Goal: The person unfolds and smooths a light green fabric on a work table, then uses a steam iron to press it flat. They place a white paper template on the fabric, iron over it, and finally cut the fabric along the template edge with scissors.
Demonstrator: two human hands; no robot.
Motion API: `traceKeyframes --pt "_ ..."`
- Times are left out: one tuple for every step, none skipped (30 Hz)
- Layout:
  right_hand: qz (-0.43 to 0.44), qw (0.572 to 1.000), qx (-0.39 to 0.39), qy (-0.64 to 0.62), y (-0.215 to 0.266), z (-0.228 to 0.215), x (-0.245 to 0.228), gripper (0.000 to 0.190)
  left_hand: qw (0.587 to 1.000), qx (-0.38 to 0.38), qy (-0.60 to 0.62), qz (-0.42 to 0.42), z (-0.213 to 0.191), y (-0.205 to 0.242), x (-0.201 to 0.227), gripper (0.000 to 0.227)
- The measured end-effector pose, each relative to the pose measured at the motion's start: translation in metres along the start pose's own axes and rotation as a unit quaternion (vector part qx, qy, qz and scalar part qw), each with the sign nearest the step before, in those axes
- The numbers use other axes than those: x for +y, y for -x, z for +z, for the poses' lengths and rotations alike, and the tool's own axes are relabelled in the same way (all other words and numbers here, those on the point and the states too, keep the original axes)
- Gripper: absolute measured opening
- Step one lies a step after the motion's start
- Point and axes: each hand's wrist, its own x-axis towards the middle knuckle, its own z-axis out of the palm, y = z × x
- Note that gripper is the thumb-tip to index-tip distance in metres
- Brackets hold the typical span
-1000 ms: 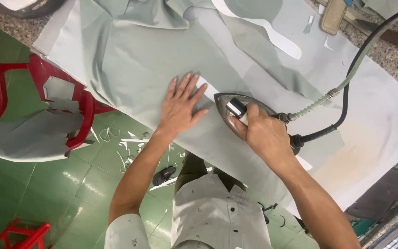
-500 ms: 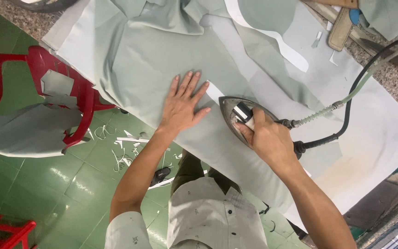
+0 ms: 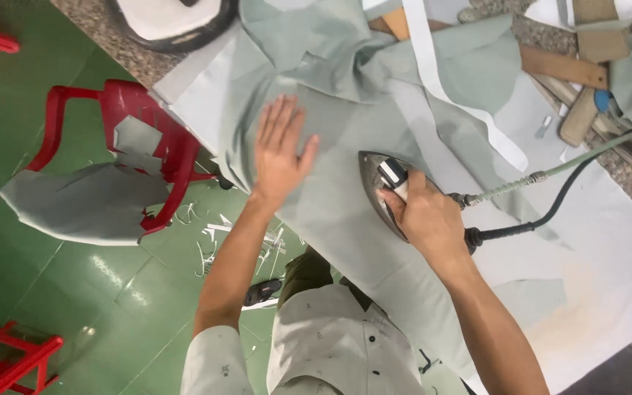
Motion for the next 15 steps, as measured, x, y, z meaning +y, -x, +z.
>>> traceKeyframes --pt "-0.008 1.0 0.003 -0.001 -0.002 0.007 -0.001 0.06 1.0 0.004 -0.008 -0.001 -0.008 -0.018 -0.017 0.043" --pt "-0.025 0.998 0.054 -0.002 -0.003 0.013 0.0 0.054 0.998 0.047 -0.023 -0.03 -0.015 -0.037 -0.032 0.037" --pt "-0.042 0.994 0.105 -0.002 -0.004 0.019 0.002 0.05 0.994 0.09 -0.039 -0.058 -0.021 -0.056 -0.047 0.033" --pt "-0.044 0.993 0.109 -0.001 -0.005 0.02 0.002 0.05 0.993 0.094 -0.04 -0.056 -0.019 -0.073 -0.066 0.033" --pt "-0.042 0.993 0.114 0.007 -0.007 0.022 0.002 0.051 0.987 0.096 -0.092 -0.095 -0.016 -0.091 -0.084 0.034" --pt "-0.036 0.992 0.117 0.014 -0.006 0.025 0.003 0.052 0.976 0.096 -0.141 -0.132 -0.013 -0.107 -0.101 0.036" --pt "-0.034 0.992 0.12 0.015 -0.008 0.026 0.003 0.052 0.977 0.097 -0.139 -0.13 -0.013 -0.118 -0.116 0.036" --pt "-0.033 0.993 0.113 0.015 -0.007 0.027 0.005 0.053 0.966 -0.001 -0.213 -0.146 -0.01 -0.127 -0.13 0.051" --pt "-0.033 0.994 0.106 0.014 -0.007 0.03 0.008 0.055 0.941 -0.099 -0.283 -0.158 -0.006 -0.137 -0.143 0.066" --pt "-0.024 0.994 0.105 0.015 -0.007 0.024 0.006 0.055 0.943 -0.103 -0.278 -0.153 -0.004 -0.137 -0.152 0.066" --pt "-0.024 0.997 0.076 -0.01 -0.008 0.019 0.006 0.053 0.945 -0.112 -0.273 -0.141 -0.001 -0.136 -0.162 0.065" --pt "-0.024 0.998 0.047 -0.035 -0.007 0.014 0.006 0.052 0.947 -0.121 -0.269 -0.13 0.003 -0.134 -0.17 0.065" --pt "-0.016 0.998 0.046 -0.034 -0.006 0.007 0.007 0.052 0.948 -0.125 -0.263 -0.126 0.005 -0.133 -0.163 0.065" --pt "-0.005 0.996 -0.001 -0.091 -0.007 0.001 0.007 0.056 0.961 -0.054 -0.25 -0.103 0.004 -0.134 -0.159 0.058" --pt "0.005 0.988 -0.047 -0.148 -0.008 -0.006 0.007 0.063 0.968 0.018 -0.236 -0.078 0.002 -0.134 -0.154 0.058"
